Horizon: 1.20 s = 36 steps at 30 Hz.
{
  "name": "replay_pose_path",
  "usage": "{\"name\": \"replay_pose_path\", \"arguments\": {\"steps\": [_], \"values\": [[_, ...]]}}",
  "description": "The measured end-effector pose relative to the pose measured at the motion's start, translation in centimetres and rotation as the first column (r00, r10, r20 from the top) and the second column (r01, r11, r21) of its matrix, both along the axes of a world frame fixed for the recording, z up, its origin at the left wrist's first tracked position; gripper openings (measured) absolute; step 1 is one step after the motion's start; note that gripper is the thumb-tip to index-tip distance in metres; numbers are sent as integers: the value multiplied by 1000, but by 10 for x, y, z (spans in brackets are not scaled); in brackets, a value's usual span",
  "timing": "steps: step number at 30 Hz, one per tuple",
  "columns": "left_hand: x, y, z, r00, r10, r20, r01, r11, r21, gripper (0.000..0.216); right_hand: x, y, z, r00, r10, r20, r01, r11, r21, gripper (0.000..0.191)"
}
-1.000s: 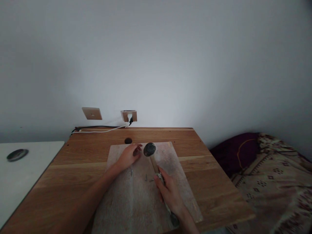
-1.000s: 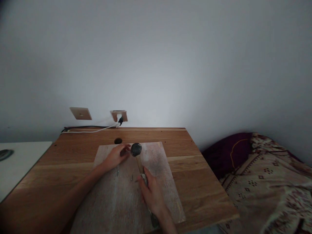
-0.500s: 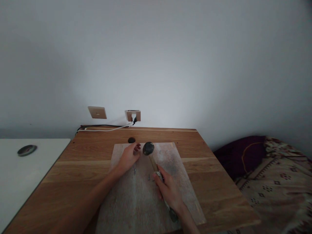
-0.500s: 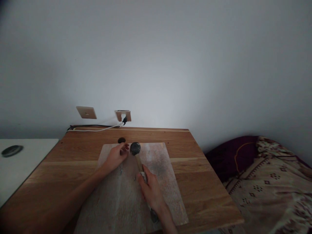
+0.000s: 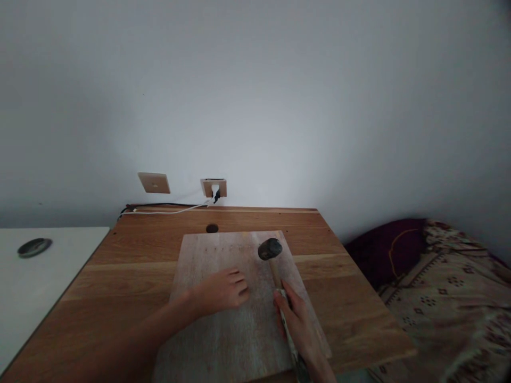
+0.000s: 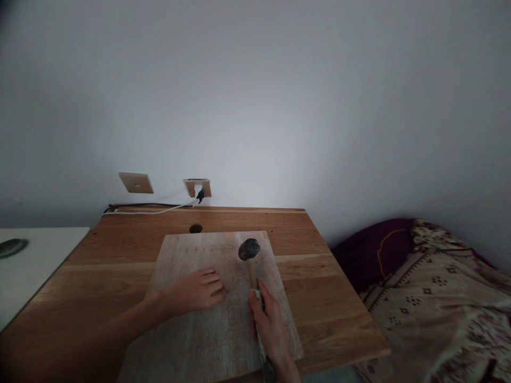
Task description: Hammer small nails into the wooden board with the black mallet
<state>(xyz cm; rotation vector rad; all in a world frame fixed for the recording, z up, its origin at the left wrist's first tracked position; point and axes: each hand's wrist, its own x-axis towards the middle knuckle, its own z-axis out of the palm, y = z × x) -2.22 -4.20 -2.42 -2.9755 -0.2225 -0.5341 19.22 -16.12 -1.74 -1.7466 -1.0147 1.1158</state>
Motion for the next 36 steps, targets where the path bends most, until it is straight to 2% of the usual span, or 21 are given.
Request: {"name": "replay_pose_path", "arguments": {"steps": [2, 3, 4, 6, 8, 11, 16, 24, 31, 36], "values": [[-6, 15, -1, 994, 107, 32, -102, 988, -116, 11, -1, -1, 1, 1000, -5, -13, 5, 1000, -17, 70], [-11, 24, -2, 978, 200, 60, -185, 962, -202, 12, -2, -1, 1, 1000, -5, -17, 5, 1000, -17, 70], [-15, 34, -4, 947, 308, 91, -269, 915, -300, 14, -2, 0, 2, 1000, 0, -17, 0, 1000, -12, 69], [-25, 53, -10, 843, 516, 151, -385, 776, -500, 17, -4, 0, 1, 999, 30, -16, -30, 1000, 5, 67], [-33, 68, -17, 747, 640, 178, -410, 655, -635, 16, -6, 1, -1, 998, 54, -29, -54, 998, 17, 67], [-39, 77, -25, 692, 696, 193, -378, 577, -724, 13, -10, 1, -9, 996, 56, -68, -56, 998, 13, 72], [-40, 74, -27, 695, 691, 200, -334, 557, -761, 11, -15, 3, -17, 989, 117, -85, -114, 993, 39, 74], [-40, 73, -25, 727, 667, 163, -341, 557, -757, 16, -24, 10, -21, 984, 147, -103, -142, 988, 59, 74], [-37, 73, -27, 757, 624, 194, -331, 621, -711, 13, -30, 17, -17, 973, 211, -90, -202, 974, 98, 65], [-36, 73, -27, 731, 664, 157, -312, 530, -788, 17, -40, 30, -5, 959, 281, -40, -275, 955, 107, 62]]}}
